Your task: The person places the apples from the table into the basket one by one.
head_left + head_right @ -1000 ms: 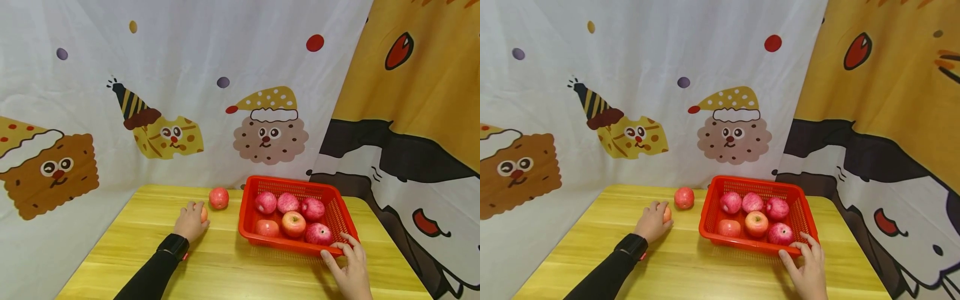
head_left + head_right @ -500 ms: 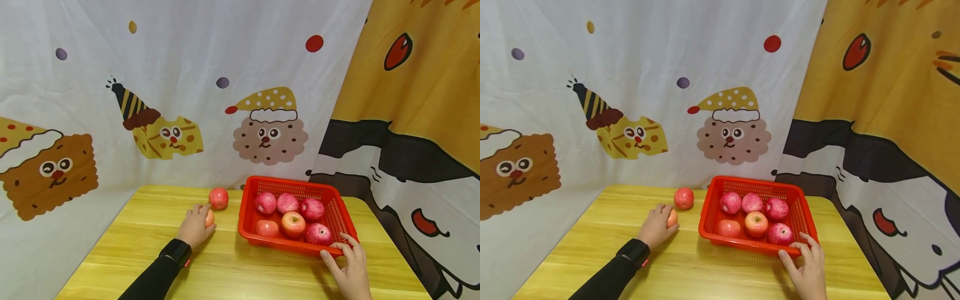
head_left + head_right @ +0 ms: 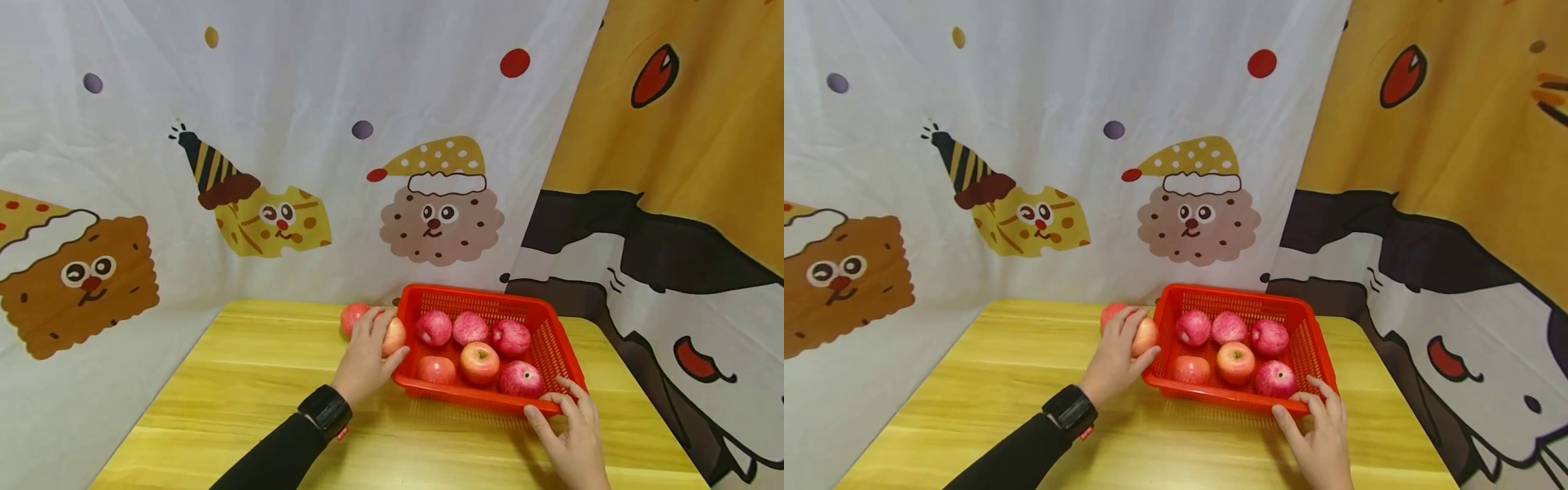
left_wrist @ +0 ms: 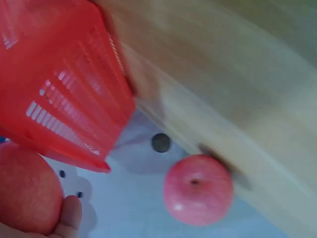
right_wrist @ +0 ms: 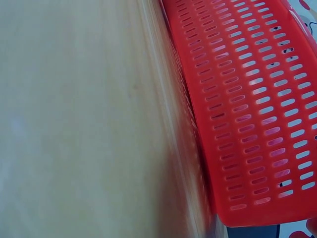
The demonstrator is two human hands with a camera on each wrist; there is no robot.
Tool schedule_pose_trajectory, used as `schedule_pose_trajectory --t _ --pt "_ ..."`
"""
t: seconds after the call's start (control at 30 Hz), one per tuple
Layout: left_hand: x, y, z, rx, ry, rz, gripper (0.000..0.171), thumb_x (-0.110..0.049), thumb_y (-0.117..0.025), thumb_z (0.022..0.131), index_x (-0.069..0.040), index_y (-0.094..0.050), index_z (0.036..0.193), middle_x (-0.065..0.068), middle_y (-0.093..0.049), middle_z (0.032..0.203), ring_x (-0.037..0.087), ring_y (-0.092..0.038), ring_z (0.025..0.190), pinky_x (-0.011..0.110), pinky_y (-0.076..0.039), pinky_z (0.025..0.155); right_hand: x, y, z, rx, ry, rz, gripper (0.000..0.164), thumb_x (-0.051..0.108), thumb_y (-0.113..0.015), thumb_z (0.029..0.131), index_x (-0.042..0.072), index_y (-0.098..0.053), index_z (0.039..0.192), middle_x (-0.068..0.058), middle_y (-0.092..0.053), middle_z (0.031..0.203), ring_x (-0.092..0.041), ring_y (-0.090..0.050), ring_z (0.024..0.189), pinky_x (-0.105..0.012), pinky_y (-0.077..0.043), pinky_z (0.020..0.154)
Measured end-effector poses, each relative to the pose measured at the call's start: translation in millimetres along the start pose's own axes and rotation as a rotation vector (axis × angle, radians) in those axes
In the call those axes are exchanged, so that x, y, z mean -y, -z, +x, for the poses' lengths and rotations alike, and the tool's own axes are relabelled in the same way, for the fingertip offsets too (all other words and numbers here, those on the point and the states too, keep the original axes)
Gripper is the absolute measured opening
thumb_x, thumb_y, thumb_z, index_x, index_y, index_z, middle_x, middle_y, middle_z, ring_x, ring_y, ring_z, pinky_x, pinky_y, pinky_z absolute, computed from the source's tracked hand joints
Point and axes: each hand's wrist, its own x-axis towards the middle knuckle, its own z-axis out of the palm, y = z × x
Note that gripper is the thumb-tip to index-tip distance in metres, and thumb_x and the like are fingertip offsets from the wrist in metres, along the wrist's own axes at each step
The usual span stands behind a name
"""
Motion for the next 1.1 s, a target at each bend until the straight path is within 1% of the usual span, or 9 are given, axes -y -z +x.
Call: schedule_pose_trajectory --t 0.2,0.4,0.47,0.6,0.73,0.8,0.9,0.97,1.1 --pt "-23.4 -9.5 8.1 0.105 -0.025 0.002 0.075 -0.035 -0.082 0.094 -0.016 -0.045 0.157 0.019 -0.048 0.154 0.039 -0.052 0.137 0.05 -0.057 0.111 0.1 1.6 0.5 0.007 0.002 -0.004 0.024 0.012 -0.088 0.085 0.012 -0.069 0.099 -0.026 -0.051 0.148 -0.05 -0.037 0.139 -0.07 -0.021 0.12" --pt "-34.0 -23.0 11.3 0.326 -0.058 0.057 0.072 -0.047 -0.075 0.098 -0.019 -0.046 0.158 0.013 -0.05 0.155 0.032 -0.053 0.139 0.048 -0.047 0.12 -0.8 0.7 0.6 -0.001 0.025 -0.007 0.025 0.011 -0.089 0.084 0.012 -0.069 0.099 -0.027 -0.052 0.147 -0.05 -0.038 0.137 -0.067 -0.023 0.118" --pt "-35.7 -26.3 11.8 0.371 -0.05 0.09 0.072 -0.051 -0.071 0.1 -0.019 -0.045 0.158 0.012 -0.051 0.155 0.031 -0.054 0.139 0.048 -0.045 0.12 -1.3 -0.2 0.4 -0.004 0.033 -0.009 0.025 0.011 -0.089 0.083 0.012 -0.069 0.099 -0.027 -0.052 0.146 -0.049 -0.039 0.137 -0.066 -0.024 0.117" --pt "-37.0 -29.3 13.1 0.391 -0.02 0.123 0.075 -0.053 -0.067 0.102 -0.016 -0.041 0.162 0.012 -0.05 0.16 0.031 -0.052 0.144 0.048 -0.042 0.122 -2.4 -1.1 -0.4 -0.009 0.038 -0.01 0.025 0.011 -0.089 0.084 0.011 -0.069 0.099 -0.026 -0.052 0.146 -0.049 -0.039 0.136 -0.065 -0.024 0.116" --pt "-35.9 -29.6 12.4 0.43 0.022 0.121 0.072 -0.047 -0.06 0.107 -0.012 -0.037 0.166 0.015 -0.042 0.17 0.036 -0.044 0.155 0.057 -0.035 0.127 -3.2 -0.8 -0.6 -0.008 0.038 -0.005 0.025 0.011 -0.089 0.083 0.012 -0.069 0.099 -0.026 -0.052 0.147 -0.049 -0.038 0.137 -0.065 -0.024 0.117" --pt "-35.4 -29.3 12.0 0.451 0.034 0.129 0.062 -0.041 -0.055 0.11 -0.012 -0.043 0.164 0.016 -0.04 0.171 0.038 -0.039 0.159 0.062 -0.033 0.128 -3.3 -0.6 -0.6 -0.007 0.039 -0.002 0.025 0.01 -0.089 0.083 0.012 -0.069 0.099 -0.025 -0.052 0.147 -0.048 -0.038 0.137 -0.063 -0.023 0.118" --pt "-35.0 -28.8 11.6 0.467 0.037 0.151 0.049 -0.036 -0.051 0.112 -0.015 -0.057 0.156 0.014 -0.047 0.167 0.039 -0.036 0.161 0.066 -0.034 0.127 -3.1 -0.8 -0.6 -0.006 0.041 0.001 0.026 0.01 -0.089 0.083 0.011 -0.069 0.1 -0.025 -0.052 0.147 -0.047 -0.038 0.137 -0.061 -0.023 0.118" --pt "-35.1 -28.8 11.2 0.472 0.039 0.152 0.046 -0.038 -0.05 0.112 -0.017 -0.064 0.15 0.013 -0.053 0.163 0.038 -0.036 0.161 0.066 -0.035 0.126 -2.7 -0.8 -0.7 -0.006 0.039 0.0 0.026 0.01 -0.089 0.083 0.011 -0.069 0.1 -0.025 -0.052 0.147 -0.047 -0.038 0.137 -0.061 -0.023 0.119" --pt "-35.8 -28.2 10.0 0.471 0.057 0.137 0.047 -0.04 -0.051 0.111 -0.015 -0.066 0.147 0.011 -0.061 0.157 0.037 -0.037 0.161 0.065 -0.035 0.126 -1.5 -0.5 -0.7 -0.005 0.039 -0.002 0.025 0.01 -0.089 0.083 0.011 -0.069 0.099 -0.025 -0.052 0.147 -0.047 -0.038 0.137 -0.062 -0.022 0.119"
